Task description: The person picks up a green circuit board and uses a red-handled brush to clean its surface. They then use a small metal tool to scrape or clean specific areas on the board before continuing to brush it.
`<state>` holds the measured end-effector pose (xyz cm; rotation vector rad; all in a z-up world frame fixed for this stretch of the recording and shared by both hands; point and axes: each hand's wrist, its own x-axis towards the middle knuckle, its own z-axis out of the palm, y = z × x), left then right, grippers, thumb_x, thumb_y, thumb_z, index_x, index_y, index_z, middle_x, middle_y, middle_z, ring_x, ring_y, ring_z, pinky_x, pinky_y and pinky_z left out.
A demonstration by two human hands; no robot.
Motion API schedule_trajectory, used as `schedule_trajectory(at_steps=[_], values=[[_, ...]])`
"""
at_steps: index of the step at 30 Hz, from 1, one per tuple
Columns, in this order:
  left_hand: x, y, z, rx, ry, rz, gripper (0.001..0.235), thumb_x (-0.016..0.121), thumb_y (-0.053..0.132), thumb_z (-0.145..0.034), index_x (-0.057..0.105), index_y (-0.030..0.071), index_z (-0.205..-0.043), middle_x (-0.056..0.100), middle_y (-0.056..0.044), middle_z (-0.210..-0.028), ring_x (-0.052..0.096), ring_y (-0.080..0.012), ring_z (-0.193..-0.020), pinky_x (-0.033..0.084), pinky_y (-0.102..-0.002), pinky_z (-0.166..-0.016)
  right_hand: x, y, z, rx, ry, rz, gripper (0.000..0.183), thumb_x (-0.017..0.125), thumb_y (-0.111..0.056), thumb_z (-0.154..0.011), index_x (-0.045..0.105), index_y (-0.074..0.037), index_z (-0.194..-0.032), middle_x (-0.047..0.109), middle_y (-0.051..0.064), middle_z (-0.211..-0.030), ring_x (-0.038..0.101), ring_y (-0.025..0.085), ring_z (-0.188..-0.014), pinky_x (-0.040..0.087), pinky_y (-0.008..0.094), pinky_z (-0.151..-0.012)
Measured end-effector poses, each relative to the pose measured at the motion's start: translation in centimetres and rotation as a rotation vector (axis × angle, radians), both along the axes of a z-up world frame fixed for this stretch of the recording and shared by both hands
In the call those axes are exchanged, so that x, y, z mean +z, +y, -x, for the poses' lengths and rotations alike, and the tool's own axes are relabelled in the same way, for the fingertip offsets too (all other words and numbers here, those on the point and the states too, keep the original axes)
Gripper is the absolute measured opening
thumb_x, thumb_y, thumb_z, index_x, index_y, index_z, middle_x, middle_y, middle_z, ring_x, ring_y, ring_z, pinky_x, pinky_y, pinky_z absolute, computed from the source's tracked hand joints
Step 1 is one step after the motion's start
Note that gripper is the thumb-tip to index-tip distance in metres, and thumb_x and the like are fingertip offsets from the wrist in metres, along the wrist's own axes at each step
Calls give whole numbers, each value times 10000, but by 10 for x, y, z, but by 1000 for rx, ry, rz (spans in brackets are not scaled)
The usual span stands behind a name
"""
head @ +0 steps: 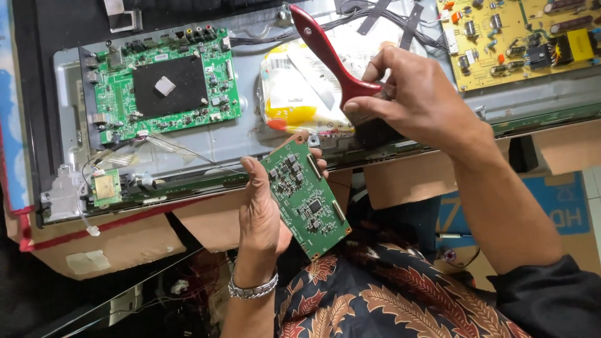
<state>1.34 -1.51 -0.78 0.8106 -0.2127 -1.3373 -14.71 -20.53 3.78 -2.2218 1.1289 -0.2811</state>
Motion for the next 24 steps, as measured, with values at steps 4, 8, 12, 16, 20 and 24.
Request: schedule_trajectory(at_steps=[4, 8, 12, 16, 20, 24], values=[[14, 1, -2, 15, -1, -122, 855, 491, 612, -874, 612, -81, -1360, 741, -238, -1072, 738, -318, -960, 620, -458, -934, 15, 4, 26, 148, -414, 86, 298, 696, 69, -1044, 480, 76, -1249, 611, 251, -1208, 698, 360, -1075, 631, 391, -901], [23, 4, -2, -74, -1, -17, 763, 540, 511, -949, 573, -117, -1381, 723, -255, -1114, 733, -309, -964, 624, -406, -878, 16, 16, 53, 152, -663, -38, 265, 574, 144, -1111, 538, 105, -1370, 607, 237, -1368, 627, 347, -1312, 627, 420, -1200], [21, 6, 0, -178, -534, -735, 524, 483, 701, -814, 393, 190, -888, 147, 58, -644, 182, -86, -487, 160, -292, -401, 26, 35, 28, 691, -669, -232, 289, 533, -278, -1020, 663, -32, -1096, 744, 126, -1120, 783, 266, -1050, 682, 388, -978], [1, 14, -7, -42, -591, -399, 538, 507, 564, -972, 251, 217, -650, 186, 90, -630, 167, -69, -596, 156, -309, -521, 0, 9, 42, 545, -544, -7, 225, 588, 92, -1019, 635, 5, -1221, 743, 196, -1186, 764, 318, -1140, 656, 393, -1021], [31, 9, -5, -210, -396, -296, 697, 458, 518, -911, 702, -15, -1288, 803, -241, -976, 793, -285, -856, 666, -378, -779, 21, 22, 37, 446, -655, -66, 94, 616, 78, -1046, 647, 12, -1104, 733, 165, -1094, 764, 292, -1096, 659, 368, -1053], [42, 9, -6, -259, -556, -419, 719, 420, 566, -897, 723, 84, -1337, 458, -79, -746, 459, -173, -640, 380, -346, -548, 37, 22, 31, 704, -464, 153, 301, 470, -180, -1060, 711, -10, -1121, 760, 140, -1148, 772, 257, -1045, 623, 362, -930]])
